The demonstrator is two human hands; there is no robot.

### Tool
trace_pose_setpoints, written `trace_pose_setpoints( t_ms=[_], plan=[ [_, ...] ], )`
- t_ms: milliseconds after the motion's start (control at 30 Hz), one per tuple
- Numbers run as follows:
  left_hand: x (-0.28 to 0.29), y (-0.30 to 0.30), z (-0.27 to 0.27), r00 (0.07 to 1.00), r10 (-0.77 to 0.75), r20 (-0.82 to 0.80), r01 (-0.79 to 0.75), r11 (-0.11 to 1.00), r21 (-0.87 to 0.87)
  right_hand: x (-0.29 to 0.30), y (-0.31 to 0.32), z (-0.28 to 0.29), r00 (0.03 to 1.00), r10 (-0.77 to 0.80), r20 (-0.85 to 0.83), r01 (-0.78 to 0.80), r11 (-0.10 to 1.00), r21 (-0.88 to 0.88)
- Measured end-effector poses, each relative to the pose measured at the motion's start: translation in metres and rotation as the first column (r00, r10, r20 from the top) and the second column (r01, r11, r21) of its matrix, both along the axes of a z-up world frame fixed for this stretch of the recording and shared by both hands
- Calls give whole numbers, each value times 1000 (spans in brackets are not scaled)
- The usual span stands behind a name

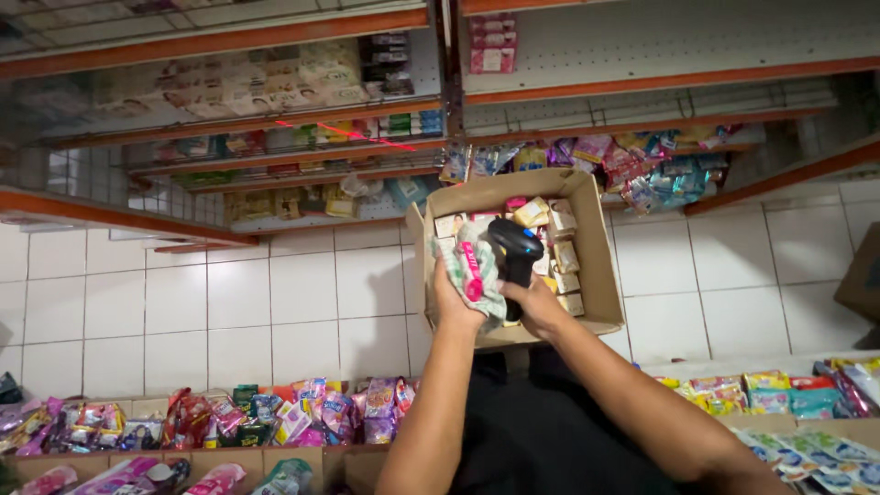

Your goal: The person uses a handheld scanner to scan barcodes on boxed soap products from a larger cardboard box and then places the individual boxes onto retail shelves.

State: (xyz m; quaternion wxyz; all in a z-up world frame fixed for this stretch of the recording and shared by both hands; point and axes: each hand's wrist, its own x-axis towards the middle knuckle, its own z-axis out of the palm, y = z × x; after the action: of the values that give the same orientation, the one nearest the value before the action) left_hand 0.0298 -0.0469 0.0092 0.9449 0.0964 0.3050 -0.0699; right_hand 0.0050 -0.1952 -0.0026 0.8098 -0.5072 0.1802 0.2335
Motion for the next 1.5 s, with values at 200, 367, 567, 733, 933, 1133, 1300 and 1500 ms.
trace_pose_setpoints(
  t_ms=[200, 367, 567, 733, 933, 1133, 1300, 1500],
  plan=[
    [-9, 40, 13, 933, -160, 322, 121, 983, 139, -15, 8, 17, 991, 80, -107, -59, 981, 184],
    [-13, 64, 20, 967, -150, 205, 68, 930, 361, -4, 10, 55, 998, 56, 34, -60, 988, 140],
    [-16, 34, -18, 968, -249, 3, 145, 574, 806, 2, 41, 100, 836, 375, 400, -127, 842, -525],
    [-20, 44, -6, 969, -156, 191, 54, 890, 453, 4, 64, 92, 898, 218, 383, 43, 821, -569],
    [-21, 91, 23, 971, -84, 226, 31, 973, 228, 21, -7, 79, 828, 392, 402, -122, 824, -553],
    [-20, 104, 28, 888, -268, 373, 177, 949, 262, -1, -32, 127, 683, 727, 72, -411, 463, -785],
    [-16, 91, 15, 873, -270, 406, 269, 961, 59, -3, -24, 148, 539, 809, 233, -351, 468, -811],
    [-17, 83, 16, 911, -254, 326, 243, 967, 76, 0, -21, 157, 559, 823, 104, -427, 392, -815]
  ],
)
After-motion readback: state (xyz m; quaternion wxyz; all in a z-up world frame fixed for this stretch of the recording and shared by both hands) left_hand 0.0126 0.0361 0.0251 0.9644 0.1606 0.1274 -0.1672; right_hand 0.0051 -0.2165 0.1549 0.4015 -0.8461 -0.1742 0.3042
